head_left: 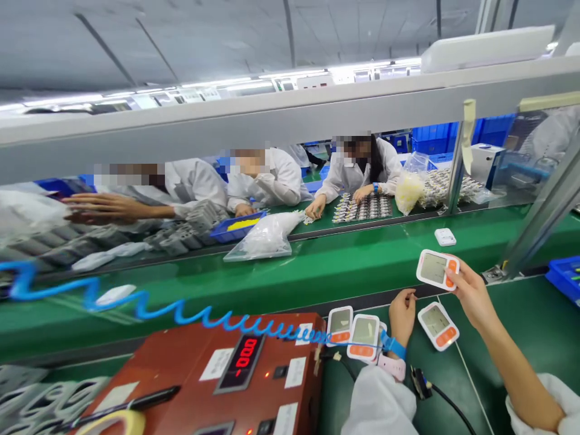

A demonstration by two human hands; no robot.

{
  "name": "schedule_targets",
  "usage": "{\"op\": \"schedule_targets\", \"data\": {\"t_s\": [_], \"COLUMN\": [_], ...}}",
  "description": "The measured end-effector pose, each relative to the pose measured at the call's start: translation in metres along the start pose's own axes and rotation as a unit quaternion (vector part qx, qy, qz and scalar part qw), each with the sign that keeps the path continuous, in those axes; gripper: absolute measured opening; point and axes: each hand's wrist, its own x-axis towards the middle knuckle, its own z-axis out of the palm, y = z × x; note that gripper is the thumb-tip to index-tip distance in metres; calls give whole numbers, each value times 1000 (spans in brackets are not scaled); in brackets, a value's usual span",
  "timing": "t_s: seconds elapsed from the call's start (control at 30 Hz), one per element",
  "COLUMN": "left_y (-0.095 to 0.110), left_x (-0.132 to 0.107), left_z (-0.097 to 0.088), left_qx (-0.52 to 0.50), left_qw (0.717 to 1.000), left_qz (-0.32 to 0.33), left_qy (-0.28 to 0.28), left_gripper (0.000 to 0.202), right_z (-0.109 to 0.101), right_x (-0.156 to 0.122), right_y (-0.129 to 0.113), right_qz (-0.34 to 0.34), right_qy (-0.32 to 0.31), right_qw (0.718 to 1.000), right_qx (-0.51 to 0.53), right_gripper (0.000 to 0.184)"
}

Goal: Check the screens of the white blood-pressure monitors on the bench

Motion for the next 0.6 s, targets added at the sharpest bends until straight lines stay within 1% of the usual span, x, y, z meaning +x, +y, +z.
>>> {"op": "schedule_targets", "data": {"t_s": [0.13, 0.27, 0.4, 0.6], "left_y": [-1, -1, -1, -4], "left_x": [0, -1, -1, 0], "left_z": [-1, -2, -2, -1], "left_qx": [-2, -6, -9, -14], "left_qw": [1000, 1000, 1000, 1000], "left_qz": [-4, 0, -5, -3], "left_qy": [-13, -18, -19, -15], "left_gripper": [24, 25, 25, 25], "right_z": [-1, -3, -5, -10], "right_x": [-12, -16, -19, -18], "right_y": [-24, -37, -43, -46], "right_qz": [-23, -28, -23, -6], "right_qy": [8, 13, 11, -4], "right_qw": [999, 999, 999, 999], "right_qx": [24, 22, 36, 45], "right_gripper": [60, 57, 57, 56]}}
